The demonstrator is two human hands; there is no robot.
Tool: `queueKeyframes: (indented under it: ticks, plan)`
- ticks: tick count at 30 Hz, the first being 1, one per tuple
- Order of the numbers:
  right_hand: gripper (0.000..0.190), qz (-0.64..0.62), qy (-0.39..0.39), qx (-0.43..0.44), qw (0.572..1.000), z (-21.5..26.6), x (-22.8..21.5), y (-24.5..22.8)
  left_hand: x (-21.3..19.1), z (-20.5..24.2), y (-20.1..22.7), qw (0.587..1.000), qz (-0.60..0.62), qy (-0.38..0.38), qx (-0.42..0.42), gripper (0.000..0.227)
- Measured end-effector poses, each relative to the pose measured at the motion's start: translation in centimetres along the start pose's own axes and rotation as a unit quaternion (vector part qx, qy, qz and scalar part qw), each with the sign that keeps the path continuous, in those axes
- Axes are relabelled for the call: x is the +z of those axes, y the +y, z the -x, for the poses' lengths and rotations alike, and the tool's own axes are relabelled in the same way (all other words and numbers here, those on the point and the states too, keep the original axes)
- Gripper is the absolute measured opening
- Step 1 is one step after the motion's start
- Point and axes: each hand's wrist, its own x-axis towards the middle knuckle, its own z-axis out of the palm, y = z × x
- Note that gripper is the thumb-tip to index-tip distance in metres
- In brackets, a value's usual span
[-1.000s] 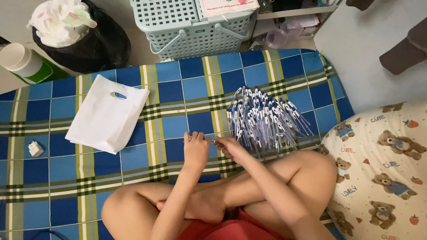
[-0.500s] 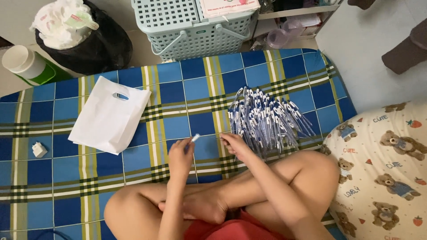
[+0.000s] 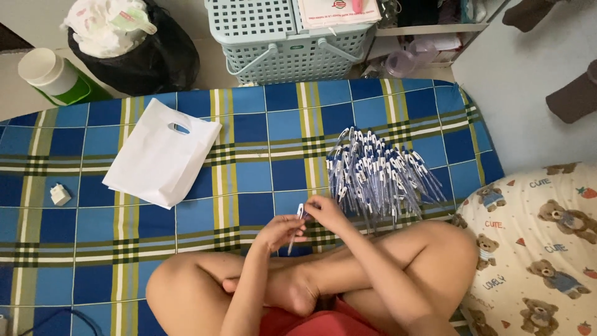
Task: The person is manually assembling ballpoint pens by joining the barrels and caps/refills together.
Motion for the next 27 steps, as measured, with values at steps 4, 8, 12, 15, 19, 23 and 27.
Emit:
queueKeyframes:
  ticks: [4, 8, 12, 15, 19, 23, 27]
  plan:
    - [0.038, -0.096, 0.02, 0.038, 0.994, -0.9, 0.6, 1.7, 0.8, -1.3, -1.0, 0.996, 0.034, 0.039, 0.067, 0.023]
    - [0.037, -0.118, 0.048, -0.008, 0.992, -0.1, 1.2, 0.9, 2.4, -2.8, -3.0, 0.982, 0.096, 0.111, 0.116, 0.021]
    - [0.027, 0.072, 0.109, -0.136, 0.982, 0.7, 1.1, 0.4, 3.2, -4.3, -4.4, 0.97, 0.152, 0.147, 0.118, 0.015]
    - [0.029, 0.076, 0.1, -0.124, 0.984, -0.1, 1.6, 1.4, 3.3, -4.1, -4.2, 0.972, 0.164, 0.12, 0.118, 0.016]
    - [0.043, 0.112, 0.109, -0.1, 0.983, 0.5, -0.9, -2.0, 1.8, -3.8, -2.1, 0.965, 0.171, 0.146, 0.137, 0.004]
    - [0.036, 0.156, 0.204, -0.007, 0.966, 0.8, -6.5, -3.1, -3.0, -3.3, 1.5, 0.908, -0.113, 0.33, 0.231, 0.013]
    - [0.029, 0.236, 0.259, 0.095, 0.932, -0.7, -10.7, 1.6, -6.7, -1.2, 4.6, 0.693, -0.413, 0.526, 0.27, 0.017]
